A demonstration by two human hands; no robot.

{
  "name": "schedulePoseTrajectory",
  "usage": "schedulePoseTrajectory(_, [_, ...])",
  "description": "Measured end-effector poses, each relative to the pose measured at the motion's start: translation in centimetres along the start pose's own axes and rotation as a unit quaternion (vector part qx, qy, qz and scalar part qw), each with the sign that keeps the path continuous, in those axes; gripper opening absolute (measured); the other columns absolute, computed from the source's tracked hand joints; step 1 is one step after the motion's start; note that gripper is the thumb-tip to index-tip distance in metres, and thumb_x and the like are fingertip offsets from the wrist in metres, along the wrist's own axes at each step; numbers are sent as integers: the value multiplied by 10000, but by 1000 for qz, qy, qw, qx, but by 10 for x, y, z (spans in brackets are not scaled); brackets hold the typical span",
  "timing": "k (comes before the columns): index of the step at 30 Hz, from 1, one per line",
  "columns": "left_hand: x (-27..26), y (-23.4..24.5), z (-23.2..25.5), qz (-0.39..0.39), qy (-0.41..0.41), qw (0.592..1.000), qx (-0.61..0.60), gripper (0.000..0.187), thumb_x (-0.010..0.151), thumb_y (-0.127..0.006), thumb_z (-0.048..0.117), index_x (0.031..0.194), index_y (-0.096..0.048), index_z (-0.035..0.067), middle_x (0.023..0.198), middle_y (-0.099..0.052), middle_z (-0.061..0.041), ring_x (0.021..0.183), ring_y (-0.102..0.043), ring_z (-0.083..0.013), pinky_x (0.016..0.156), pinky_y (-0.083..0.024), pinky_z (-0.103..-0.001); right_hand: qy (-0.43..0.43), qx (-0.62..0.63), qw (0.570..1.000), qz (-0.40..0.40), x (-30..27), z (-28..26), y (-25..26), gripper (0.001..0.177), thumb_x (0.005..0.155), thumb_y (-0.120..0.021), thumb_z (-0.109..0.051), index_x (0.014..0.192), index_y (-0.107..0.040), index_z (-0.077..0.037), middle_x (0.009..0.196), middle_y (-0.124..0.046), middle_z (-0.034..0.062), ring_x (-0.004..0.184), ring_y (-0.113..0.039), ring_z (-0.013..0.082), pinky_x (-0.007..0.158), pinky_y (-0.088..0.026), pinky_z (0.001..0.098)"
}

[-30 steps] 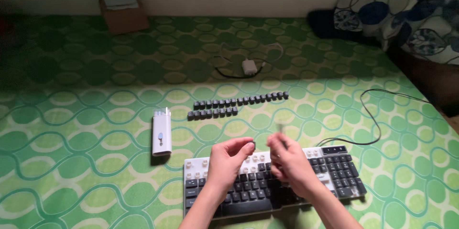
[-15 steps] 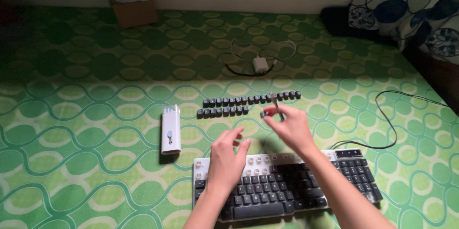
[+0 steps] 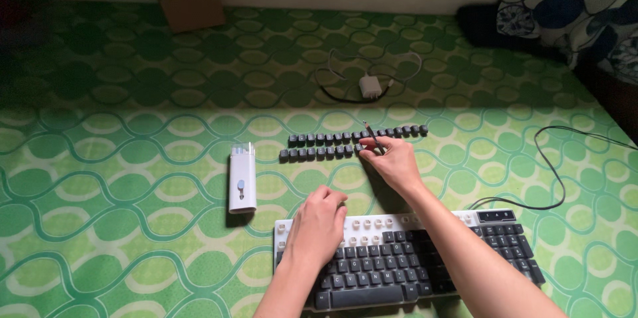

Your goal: The person uses a metal keycap puller to remove black keycaps from a white mechanical keyboard. They place the removed keycaps in a neat row on the green patterned floor mat next to the keyboard.

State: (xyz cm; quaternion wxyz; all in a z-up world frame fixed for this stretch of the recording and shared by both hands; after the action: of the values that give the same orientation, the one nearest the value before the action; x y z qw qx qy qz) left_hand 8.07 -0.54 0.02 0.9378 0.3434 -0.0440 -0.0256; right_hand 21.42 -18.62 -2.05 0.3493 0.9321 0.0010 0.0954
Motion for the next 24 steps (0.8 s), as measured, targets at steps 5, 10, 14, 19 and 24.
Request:
schedulePoseTrajectory(5, [-1, -2, 3, 6, -35, 999, 13, 183, 914, -626, 134, 1044, -734, 60, 1062, -671, -123, 1049, -645, -327, 921, -510, -455, -10, -3, 1000, 0, -1, -3, -1, 330, 804, -818, -184, 1130, -793, -138, 929, -807, 71, 779, -737, 132, 720, -568, 287])
schedulePoseTrajectory(10, [-1, -3, 3, 3, -39, 999, 20, 171, 922, -622, 135, 1028, -735, 61, 1056, -664, -122, 1040, -640, -328, 917, -505, -461, 0, 2, 1000, 8, -2, -2, -2, 334, 795, -825, -179, 1125, -795, -134, 882, -799, 65, 754, -724, 125, 720, -566, 286])
schedulePoseTrajectory(14, [-1, -3, 3, 4, -40, 999, 21, 166, 923, -619, 135, 1019, -734, 63, 1056, -664, -119, 1039, -640, -326, 915, -506, -460, 1, 3, 1000, 11, -2, -2, -4, 339, 792, -829, -177, 1127, -796, -136, 849, -789, 50, 712, -696, 122, 697, -559, 292])
schedulePoseTrajectory(19, [-1, -3, 3, 2, -36, 999, 22, 163, 926, -617, 141, 1012, -735, 67, 1051, -661, -118, 1041, -637, -322, 918, -502, -459, 9, 4, 1000, 11, -3, -5, -2, 346, 798, -826, -174, 1140, -794, -129, 825, -786, 48, 696, -678, 118, 695, -551, 290])
schedulePoseTrajectory(24, [-2, -3, 3, 4, -43, 999, 26, 158, 928, -621, 140, 1006, -739, 71, 1043, -662, -111, 1034, -636, -315, 920, -498, -452, 9, 14, 1000, 18, -7, -10, 3, 336, 819, -808, -202, 1132, -773, -84, 813, -780, 64, 684, -676, 135, 666, -540, 292])
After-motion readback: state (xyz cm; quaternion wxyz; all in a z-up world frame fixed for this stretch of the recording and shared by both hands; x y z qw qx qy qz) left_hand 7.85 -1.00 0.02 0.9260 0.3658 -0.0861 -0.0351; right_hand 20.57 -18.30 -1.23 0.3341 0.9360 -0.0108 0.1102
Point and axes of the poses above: each hand's wrist, its own x-axis towards the middle knuckle, its own y-axis out of the back of the hand, z = x × y, the point moved 8 cm from there along x, towards the middle knuckle
